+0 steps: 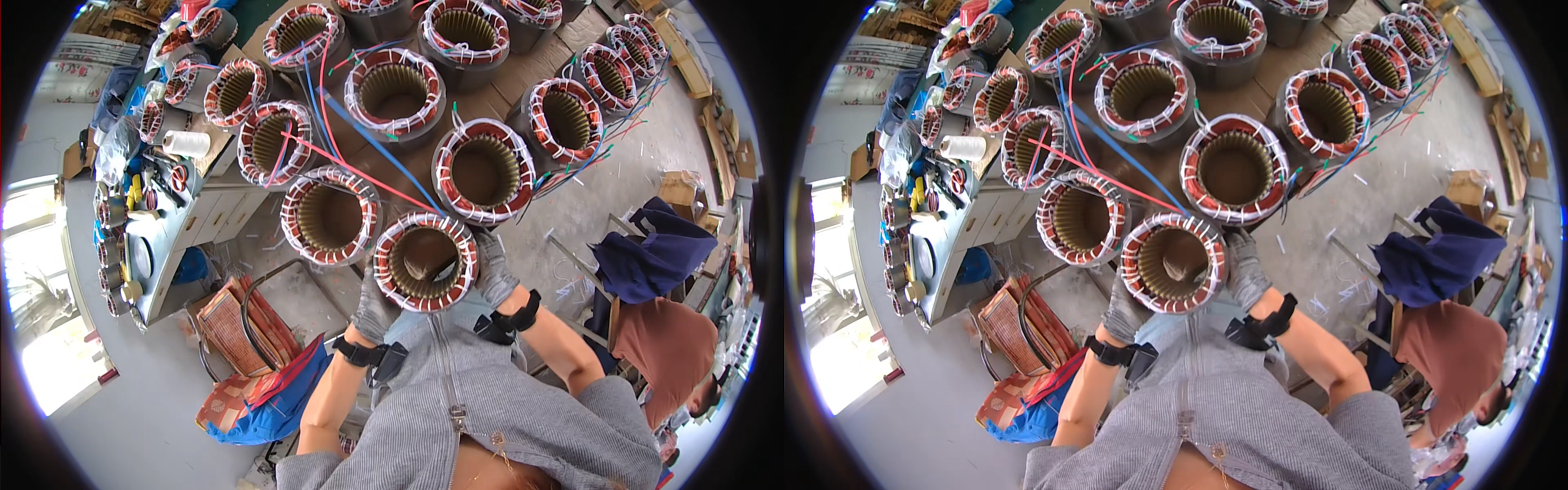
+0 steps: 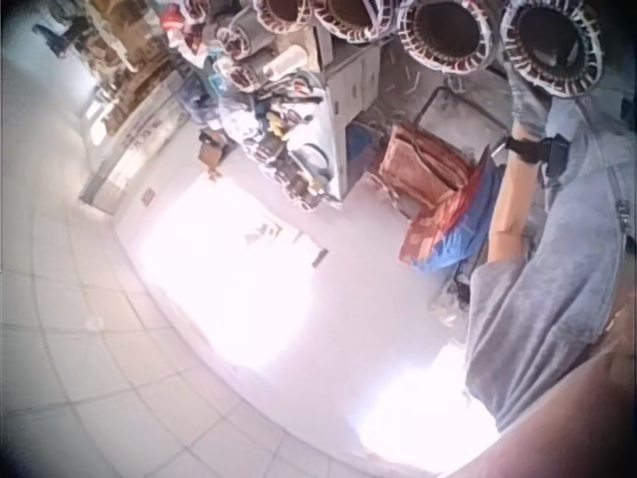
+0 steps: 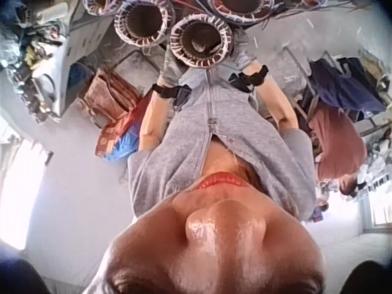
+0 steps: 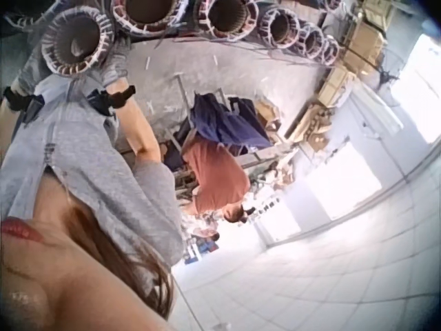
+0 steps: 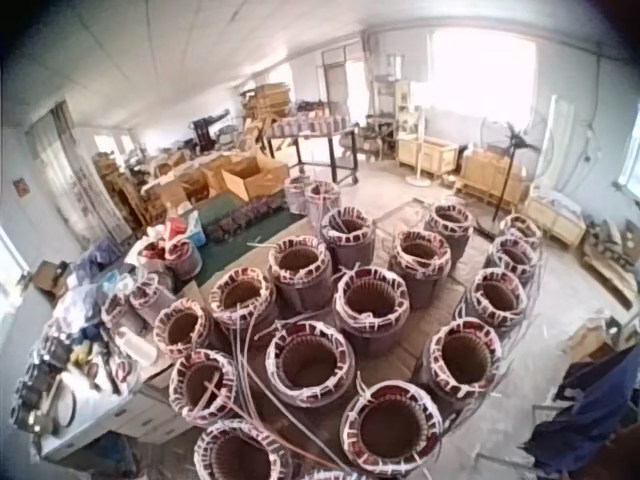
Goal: Manually assembling and wiring motor stators at a workstation.
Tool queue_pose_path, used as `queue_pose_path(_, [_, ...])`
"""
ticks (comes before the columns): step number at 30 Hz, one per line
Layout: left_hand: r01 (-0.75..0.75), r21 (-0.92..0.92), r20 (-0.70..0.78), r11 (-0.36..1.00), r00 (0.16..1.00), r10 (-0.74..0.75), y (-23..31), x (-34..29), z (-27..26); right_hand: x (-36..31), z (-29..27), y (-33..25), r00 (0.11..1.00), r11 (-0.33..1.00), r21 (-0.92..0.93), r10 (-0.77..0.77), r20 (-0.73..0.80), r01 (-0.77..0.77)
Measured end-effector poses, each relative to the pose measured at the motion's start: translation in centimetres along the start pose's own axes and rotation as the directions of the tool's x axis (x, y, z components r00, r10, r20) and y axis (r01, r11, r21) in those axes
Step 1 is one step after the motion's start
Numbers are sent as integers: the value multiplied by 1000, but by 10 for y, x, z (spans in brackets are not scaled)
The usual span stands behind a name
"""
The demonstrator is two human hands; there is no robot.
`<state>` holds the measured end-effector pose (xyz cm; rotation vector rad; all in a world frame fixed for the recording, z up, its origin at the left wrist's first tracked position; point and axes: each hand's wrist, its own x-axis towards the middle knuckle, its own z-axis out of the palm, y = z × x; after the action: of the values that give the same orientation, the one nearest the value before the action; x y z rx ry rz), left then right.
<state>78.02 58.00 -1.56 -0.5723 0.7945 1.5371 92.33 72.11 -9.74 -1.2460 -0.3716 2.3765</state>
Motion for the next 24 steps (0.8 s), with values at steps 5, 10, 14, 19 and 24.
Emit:
queue_pose_path(5, [6,21,88,1000,996,-8,4,1,-4,-15,24,-8,990,986,-94,-131,43,135])
queue_pose_path(10, [-17,127,29,992,999,14,3,3,-27,8,-26,2,776,400,-670,-410,480,625])
queue_pose_path(14, [-320,947,313,-4,924,220,36,-79,-41,-3,-13,-24,997,996,-52,-79,-11,78])
queue_pose_path(19, [-100,731,279,675,946,-162,80,-113,122,-2,-27,-57,973,922,-333,-138,188,195])
queue_pose_path(24, [-450,876,408,175,883,230,106,-13,157,3,-55,-46,982,970,-216,143,125,-114])
